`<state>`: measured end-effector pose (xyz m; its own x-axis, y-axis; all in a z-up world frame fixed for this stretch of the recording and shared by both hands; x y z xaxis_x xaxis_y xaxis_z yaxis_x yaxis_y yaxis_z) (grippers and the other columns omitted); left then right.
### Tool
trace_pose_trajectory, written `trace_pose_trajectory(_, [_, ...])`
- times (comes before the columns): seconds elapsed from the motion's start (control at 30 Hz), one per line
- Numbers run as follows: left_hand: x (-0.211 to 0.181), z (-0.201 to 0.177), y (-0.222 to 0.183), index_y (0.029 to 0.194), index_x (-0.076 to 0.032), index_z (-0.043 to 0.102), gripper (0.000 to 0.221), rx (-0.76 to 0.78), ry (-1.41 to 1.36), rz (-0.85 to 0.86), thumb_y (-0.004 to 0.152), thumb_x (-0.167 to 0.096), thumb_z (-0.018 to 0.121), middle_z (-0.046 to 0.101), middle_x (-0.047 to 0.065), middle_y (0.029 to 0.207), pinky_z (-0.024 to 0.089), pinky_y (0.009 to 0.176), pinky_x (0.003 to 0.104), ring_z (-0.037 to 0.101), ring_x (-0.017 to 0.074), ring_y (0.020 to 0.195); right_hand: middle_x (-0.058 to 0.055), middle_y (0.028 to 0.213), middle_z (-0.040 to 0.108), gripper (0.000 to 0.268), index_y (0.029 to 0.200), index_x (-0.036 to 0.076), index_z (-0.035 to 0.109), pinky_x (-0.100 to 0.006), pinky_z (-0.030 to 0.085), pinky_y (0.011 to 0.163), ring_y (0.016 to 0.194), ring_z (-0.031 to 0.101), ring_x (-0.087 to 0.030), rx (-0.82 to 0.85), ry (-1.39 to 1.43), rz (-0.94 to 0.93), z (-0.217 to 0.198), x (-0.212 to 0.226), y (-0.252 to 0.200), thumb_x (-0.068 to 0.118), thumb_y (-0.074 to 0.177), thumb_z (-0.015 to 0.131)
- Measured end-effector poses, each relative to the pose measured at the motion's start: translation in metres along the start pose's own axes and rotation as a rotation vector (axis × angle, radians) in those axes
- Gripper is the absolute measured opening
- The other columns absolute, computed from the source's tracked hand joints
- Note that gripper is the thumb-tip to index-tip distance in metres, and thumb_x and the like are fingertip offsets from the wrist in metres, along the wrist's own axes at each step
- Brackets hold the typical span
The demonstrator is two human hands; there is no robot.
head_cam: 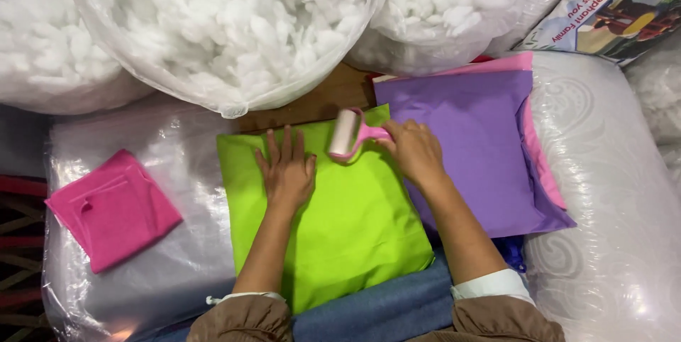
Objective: The person uses a lint roller to clean the surface of a green pillow, then wipes a work surface with a pink cloth before placing the pillow into a plastic bag.
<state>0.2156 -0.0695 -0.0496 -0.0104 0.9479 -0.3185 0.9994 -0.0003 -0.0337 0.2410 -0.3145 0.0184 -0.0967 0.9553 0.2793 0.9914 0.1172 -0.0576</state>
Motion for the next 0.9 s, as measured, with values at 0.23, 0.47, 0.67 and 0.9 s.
trace_pose_trajectory(0.23, [0.102, 0.052, 0.009, 0.164, -0.025, 0.024, 0.071, 0.222, 0.067, -0.281, 0.104, -0.062, 0.020, 0.016, 0.005, 0.173, 0.002, 0.123, 0.063, 0.002, 0.0362, 0.159, -0.024, 0.096, 0.069, 0.033, 0.126, 0.025, 0.069, -0.056, 0.054, 0.087, 0.099, 0.069, -0.051, -0.014, -0.075, 0.266, -0.066, -0.101, -0.070, 0.041, 0.098, 0.065])
trace_pose_trajectory(0.47, [-0.033, 0.036, 0.059, 0.158, -0.017, 0.034, 0.075, 0.194, -0.104, 0.043, 0.095, -0.051, 0.056, 0.038, 0.014, 0.161, 0.010, 0.119, 0.071, 0.024, 0.0402, 0.153, -0.018, 0.110, 0.075, 0.033, 0.124, 0.008, 0.074, -0.049, 0.046, 0.104, 0.110, 0.062, -0.033, 0.491, 0.759, 0.105, 0.015, -0.082, -0.125, 0.021, 0.096, 0.062])
trace_pose_trajectory(0.67, [-0.057, 0.095, 0.097, 0.135, -0.015, 0.059, 0.068, 0.493, -0.031, 0.041, 0.077, -0.048, 0.074, 0.066, 0.010, 0.125, 0.032, 0.104, 0.064, 0.057, 0.0329, 0.124, -0.018, 0.127, 0.065, 0.034, 0.122, 0.008, 0.076, -0.054, 0.040, 0.108, 0.121, 0.059, -0.035, 0.711, 0.763, -0.140, 0.023, -0.067, -0.137, 0.026, 0.094, 0.068])
trace_pose_trajectory(0.9, [-0.148, -0.105, -0.006, 0.112, -0.002, 0.070, 0.029, 0.374, -0.634, 0.393, 0.086, -0.014, 0.071, 0.074, 0.023, 0.105, 0.052, 0.092, 0.053, 0.069, 0.0431, 0.106, -0.024, 0.154, 0.043, 0.041, 0.120, 0.008, 0.077, -0.061, 0.030, 0.111, 0.140, 0.044, -0.049, 0.584, 0.831, -0.303, -0.045, -0.085, -0.149, 0.037, 0.092, 0.070])
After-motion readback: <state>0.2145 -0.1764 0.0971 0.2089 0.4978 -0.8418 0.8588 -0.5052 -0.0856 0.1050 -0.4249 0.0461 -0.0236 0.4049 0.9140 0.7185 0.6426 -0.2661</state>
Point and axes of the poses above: each hand's wrist, its own y-axis towards the middle knuckle, its own z-axis out of the palm, x = y × z, the point moved 9 cm from there along y, towards the middle knuckle
